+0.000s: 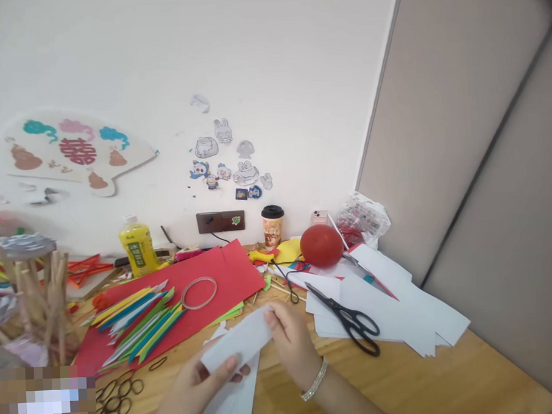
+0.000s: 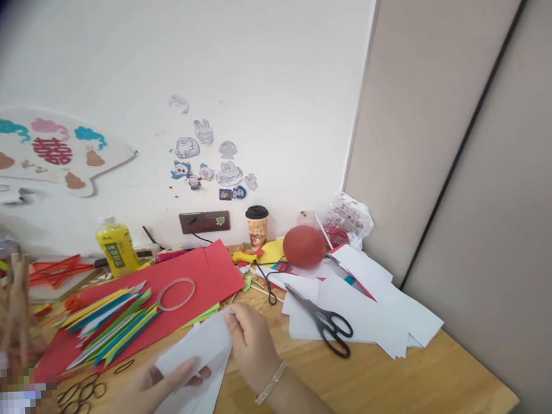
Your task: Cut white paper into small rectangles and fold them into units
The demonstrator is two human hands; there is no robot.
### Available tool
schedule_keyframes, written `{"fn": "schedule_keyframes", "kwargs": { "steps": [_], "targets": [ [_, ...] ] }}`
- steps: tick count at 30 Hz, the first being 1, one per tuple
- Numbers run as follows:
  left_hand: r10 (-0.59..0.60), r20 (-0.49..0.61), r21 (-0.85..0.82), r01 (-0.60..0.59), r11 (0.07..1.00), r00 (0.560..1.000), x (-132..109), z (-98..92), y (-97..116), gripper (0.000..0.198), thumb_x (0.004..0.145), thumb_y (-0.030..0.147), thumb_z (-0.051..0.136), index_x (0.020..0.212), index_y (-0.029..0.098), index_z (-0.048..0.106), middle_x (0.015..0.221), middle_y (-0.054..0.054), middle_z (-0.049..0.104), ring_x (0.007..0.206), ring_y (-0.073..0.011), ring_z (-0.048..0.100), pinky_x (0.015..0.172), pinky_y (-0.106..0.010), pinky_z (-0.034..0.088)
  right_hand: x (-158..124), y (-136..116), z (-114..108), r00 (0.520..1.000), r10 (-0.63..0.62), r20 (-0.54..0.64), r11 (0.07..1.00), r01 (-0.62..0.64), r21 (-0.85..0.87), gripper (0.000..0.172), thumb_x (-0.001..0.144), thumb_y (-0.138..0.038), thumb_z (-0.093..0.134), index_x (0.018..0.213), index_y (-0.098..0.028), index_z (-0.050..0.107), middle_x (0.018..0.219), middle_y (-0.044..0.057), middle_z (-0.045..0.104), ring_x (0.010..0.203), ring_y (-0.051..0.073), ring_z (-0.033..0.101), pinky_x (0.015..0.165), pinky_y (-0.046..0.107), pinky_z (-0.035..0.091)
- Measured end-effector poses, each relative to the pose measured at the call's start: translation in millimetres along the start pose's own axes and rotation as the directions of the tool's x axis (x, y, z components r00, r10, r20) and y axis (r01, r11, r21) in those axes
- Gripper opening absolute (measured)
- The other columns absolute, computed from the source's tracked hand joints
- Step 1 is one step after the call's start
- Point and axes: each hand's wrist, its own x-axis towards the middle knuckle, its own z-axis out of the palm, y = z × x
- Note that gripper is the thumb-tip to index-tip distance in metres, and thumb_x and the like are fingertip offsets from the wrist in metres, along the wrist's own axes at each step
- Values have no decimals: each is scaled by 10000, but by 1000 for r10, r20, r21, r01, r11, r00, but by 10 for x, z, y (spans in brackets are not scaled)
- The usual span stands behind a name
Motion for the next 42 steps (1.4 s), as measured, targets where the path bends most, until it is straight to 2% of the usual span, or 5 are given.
{"fn": "schedule_keyframes", "kwargs": {
  "steps": [6,12,17,24,42],
  "targets": [
    [38,-50,-43,-40,998,998,-72,-10,103,409,693,522,573,894,166,588,423,21,567,465,-183,562,479,-263,454,-34,73,94,923,169,346,832,-322,452,291,820,-462,453,922,-191,483,669,-44,491,440,63,446,429,180,376],
    [73,84,-73,-67,995,994,-103,-20,158,428,714,571,516,750,154,602,465,-23,608,473,-175,574,489,-255,445,-38,82,-6,939,142,312,923,-240,302,191,849,-364,436,917,-197,501,523,-79,426,417,77,428,432,178,344],
    [-66,411,-268,189,945,909,-142,-43,218,564,740,662,357,932,173,564,721,-80,684,664,-237,654,566,-300,465,16,36,-108,905,66,420,984,-130,125,127,795,-276,514,856,-202,597,653,-33,548,552,110,499,526,204,381],
    [-17,251,-147,55,988,968,-28,93,-21,449,784,563,409,824,138,547,612,-50,647,451,-150,600,382,-205,391,-10,180,57,864,289,412,873,-414,258,169,780,-308,507,907,-199,530,652,-49,504,436,81,405,404,190,319],
    [-115,247,-100,144,985,962,-64,249,-170,474,656,601,542,797,151,495,585,-20,610,366,-86,505,356,-189,374,-68,55,-51,842,40,539,979,76,-191,155,847,-250,406,945,-204,519,765,9,613,684,166,552,576,234,340]
  ]
}}
